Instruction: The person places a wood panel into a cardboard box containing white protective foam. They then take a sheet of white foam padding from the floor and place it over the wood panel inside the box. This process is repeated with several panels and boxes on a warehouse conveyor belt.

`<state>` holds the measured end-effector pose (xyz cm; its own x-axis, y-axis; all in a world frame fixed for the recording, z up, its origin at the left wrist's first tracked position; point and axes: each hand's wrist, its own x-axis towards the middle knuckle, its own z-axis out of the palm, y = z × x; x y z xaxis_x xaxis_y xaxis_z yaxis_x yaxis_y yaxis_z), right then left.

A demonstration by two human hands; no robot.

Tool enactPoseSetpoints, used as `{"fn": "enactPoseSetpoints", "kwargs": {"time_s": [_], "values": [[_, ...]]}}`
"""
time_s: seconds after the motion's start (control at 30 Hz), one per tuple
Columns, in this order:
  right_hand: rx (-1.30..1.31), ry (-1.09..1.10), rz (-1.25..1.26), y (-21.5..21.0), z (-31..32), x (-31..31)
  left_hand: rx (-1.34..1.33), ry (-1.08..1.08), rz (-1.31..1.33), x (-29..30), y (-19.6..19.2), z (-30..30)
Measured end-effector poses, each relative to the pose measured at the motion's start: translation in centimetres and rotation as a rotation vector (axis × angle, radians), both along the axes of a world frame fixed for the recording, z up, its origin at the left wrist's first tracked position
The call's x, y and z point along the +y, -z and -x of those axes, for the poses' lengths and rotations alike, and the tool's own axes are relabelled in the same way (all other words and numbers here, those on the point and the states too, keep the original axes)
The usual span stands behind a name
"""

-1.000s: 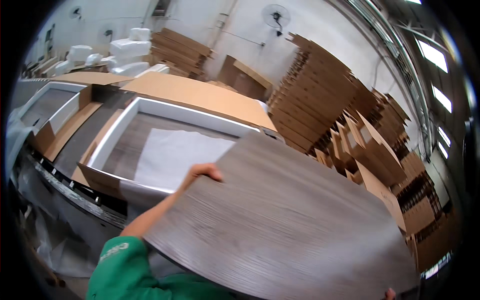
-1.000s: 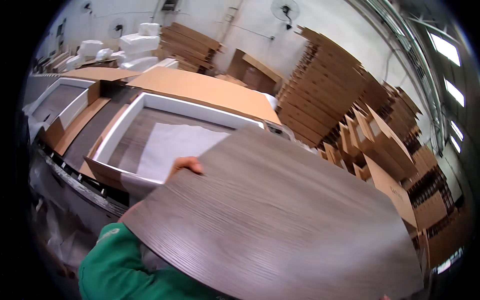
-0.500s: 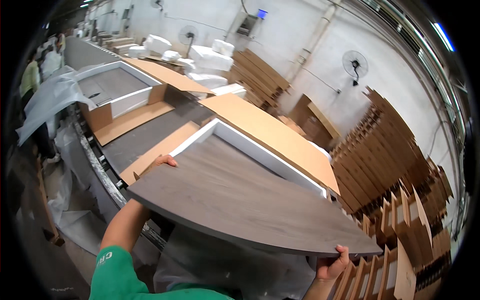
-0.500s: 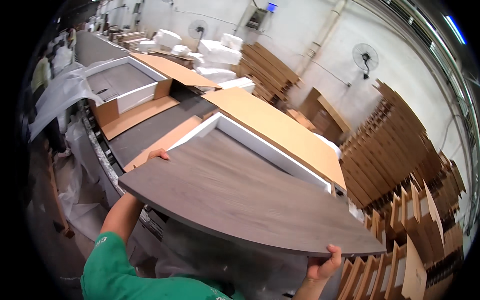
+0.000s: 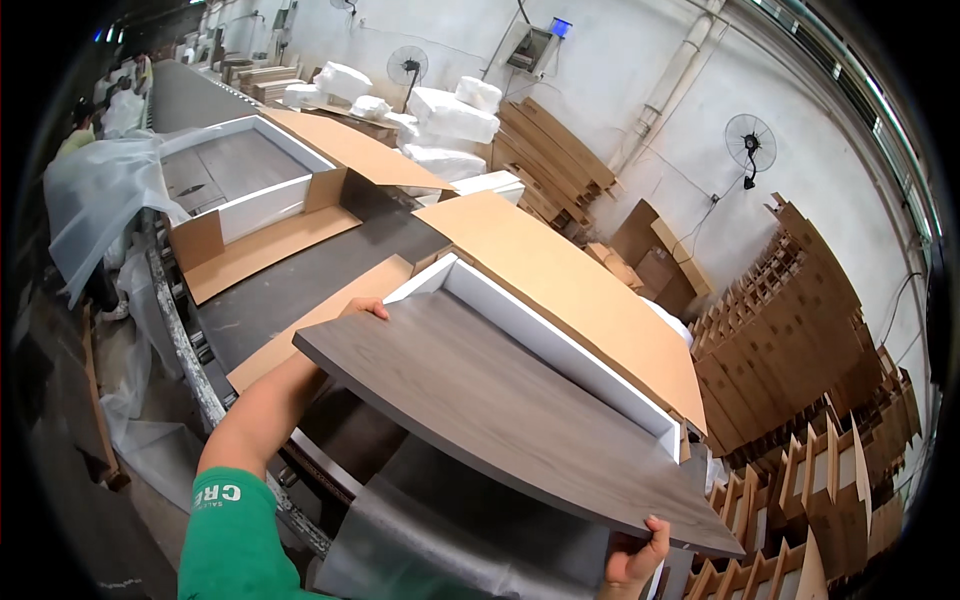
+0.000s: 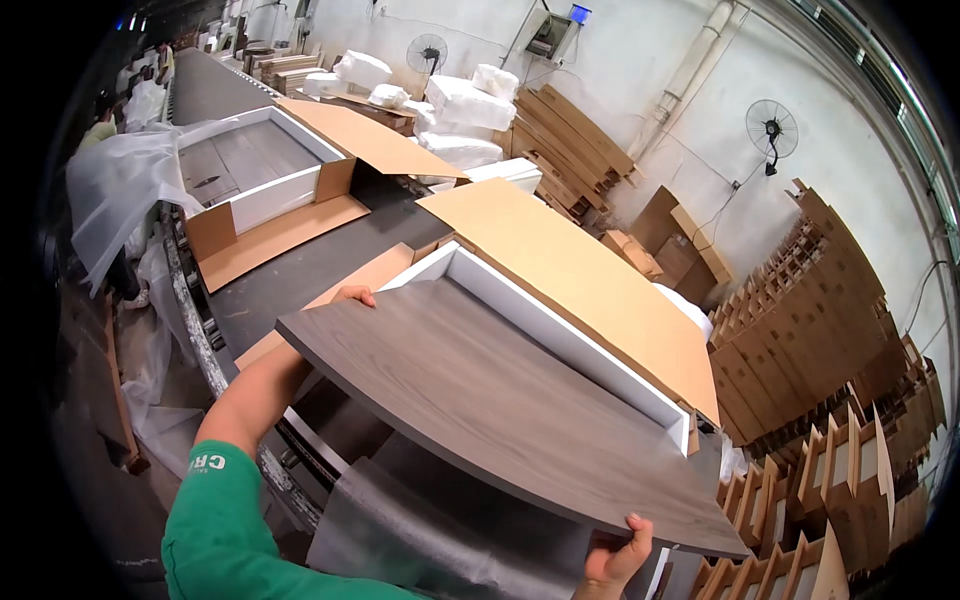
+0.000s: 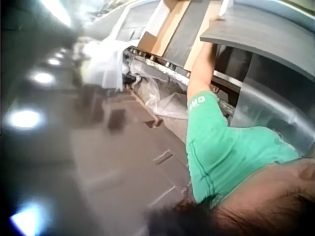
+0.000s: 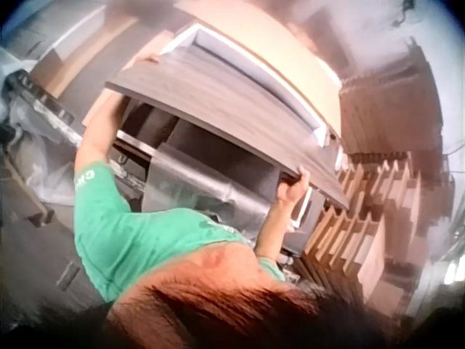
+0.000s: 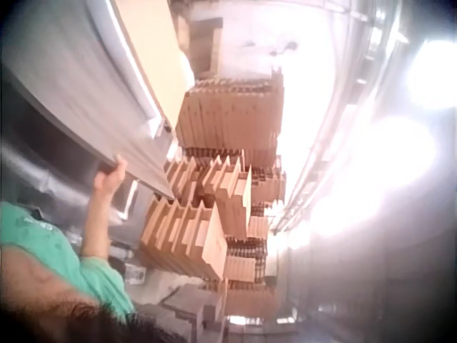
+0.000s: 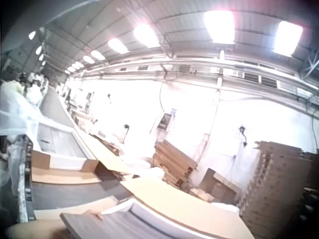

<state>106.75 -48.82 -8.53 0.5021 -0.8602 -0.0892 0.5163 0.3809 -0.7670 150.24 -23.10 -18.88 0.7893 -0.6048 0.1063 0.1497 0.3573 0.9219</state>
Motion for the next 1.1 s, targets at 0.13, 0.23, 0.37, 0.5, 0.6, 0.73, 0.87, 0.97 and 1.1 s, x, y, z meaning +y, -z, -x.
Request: {"fn": "enactPoseSetpoints", "kwargs": {"time_s": [0.13, 0.23, 0.37, 0.5, 0.6, 0.73, 0.87, 0.97, 1.1], "values": [[0.012, -0.02, -0.095, 1.4, -1.4, 1.0, -0.028, -0.163, -0.39, 0.1, -0.8, -2.5], [0.073, -0.129, -0.285, 1.6, -2.3, 2.7, 0.009, -0.246, -0.71, 1.0, -3.0, -3.6], [0.091, -0.236, -0.4, 5.0, -1.4, 3.1, -0.108, -0.007, -0.784, 2.6, -6.2, -2.6], [0.06, -0.262, -0.634, 8.0, -1.6, 3.8, -0.434, 0.133, -0.935, 7.2, -9.1, 0.9], [0.092, -0.176, -0.768, 10.7, -1.0, 4.5, -1.057, 0.319, -0.913, 4.8, -8.7, 7.7], [0.097, -0.181, -0.869, 11.8, -0.9, 5.1, -1.562, 0.503, -0.766, 1.0, -4.7, 18.1], [0.098, -0.189, -0.977, 11.8, -0.4, 5.3, -1.73, 0.58, -0.912, -1.6, -1.3, 19.8], [0.121, -0.201, -1.039, 11.4, -0.1, 5.0, -1.909, 0.696, -0.984, -2.3, 0.1, 19.9], [0.228, -0.118, -0.972, 10.7, -0.2, 5.8, -1.891, 0.786, -1.043, -2.5, 1.4, 20.3]]}}
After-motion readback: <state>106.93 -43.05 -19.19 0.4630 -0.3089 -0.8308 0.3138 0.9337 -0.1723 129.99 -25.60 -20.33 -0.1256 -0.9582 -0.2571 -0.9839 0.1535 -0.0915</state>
